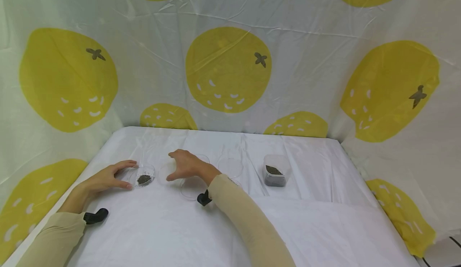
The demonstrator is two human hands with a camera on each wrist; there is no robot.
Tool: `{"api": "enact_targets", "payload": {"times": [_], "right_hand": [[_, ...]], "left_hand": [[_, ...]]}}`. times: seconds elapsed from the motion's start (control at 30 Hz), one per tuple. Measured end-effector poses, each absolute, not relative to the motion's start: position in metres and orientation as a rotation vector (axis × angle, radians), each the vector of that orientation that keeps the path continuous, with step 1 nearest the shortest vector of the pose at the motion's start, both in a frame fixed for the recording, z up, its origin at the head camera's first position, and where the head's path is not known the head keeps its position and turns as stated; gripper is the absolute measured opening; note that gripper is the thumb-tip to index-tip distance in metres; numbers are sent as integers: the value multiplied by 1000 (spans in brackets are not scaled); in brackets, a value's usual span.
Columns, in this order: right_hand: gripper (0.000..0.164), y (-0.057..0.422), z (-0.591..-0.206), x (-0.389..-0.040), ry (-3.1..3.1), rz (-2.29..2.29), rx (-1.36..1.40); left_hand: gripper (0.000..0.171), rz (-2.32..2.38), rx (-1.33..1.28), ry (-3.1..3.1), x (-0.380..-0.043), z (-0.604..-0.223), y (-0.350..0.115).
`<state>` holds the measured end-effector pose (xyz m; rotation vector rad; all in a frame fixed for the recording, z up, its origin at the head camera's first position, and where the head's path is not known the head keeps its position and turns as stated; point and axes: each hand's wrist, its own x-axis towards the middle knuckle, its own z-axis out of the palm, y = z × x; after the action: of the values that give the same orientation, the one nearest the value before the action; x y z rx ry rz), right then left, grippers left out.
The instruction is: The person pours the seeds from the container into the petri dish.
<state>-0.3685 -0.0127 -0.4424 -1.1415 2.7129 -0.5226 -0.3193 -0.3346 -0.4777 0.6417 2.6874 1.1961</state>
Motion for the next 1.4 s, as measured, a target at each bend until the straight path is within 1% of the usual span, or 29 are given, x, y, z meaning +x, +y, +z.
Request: {"api": "enact_targets", "payload": {"times": [0.23,0.8,1.1,1.4], "right_hand": [[86,-20,-439,-365,2704,-570,-1226],[86,-37,-443,-369,2608,-942,-1153],[81,-46,-447,-367,2507,-1157,-1172],[80,-51,-447,-366,2436,-1260,-1097]], "left_hand": [[71,1235,640,2667,-319,-479,-335],[73,1177,600,2696,-319,-479,-335],[74,1189,601,2689,-319,-478,-335],[75,1183,578,2694,-320,-479,-334]]}}
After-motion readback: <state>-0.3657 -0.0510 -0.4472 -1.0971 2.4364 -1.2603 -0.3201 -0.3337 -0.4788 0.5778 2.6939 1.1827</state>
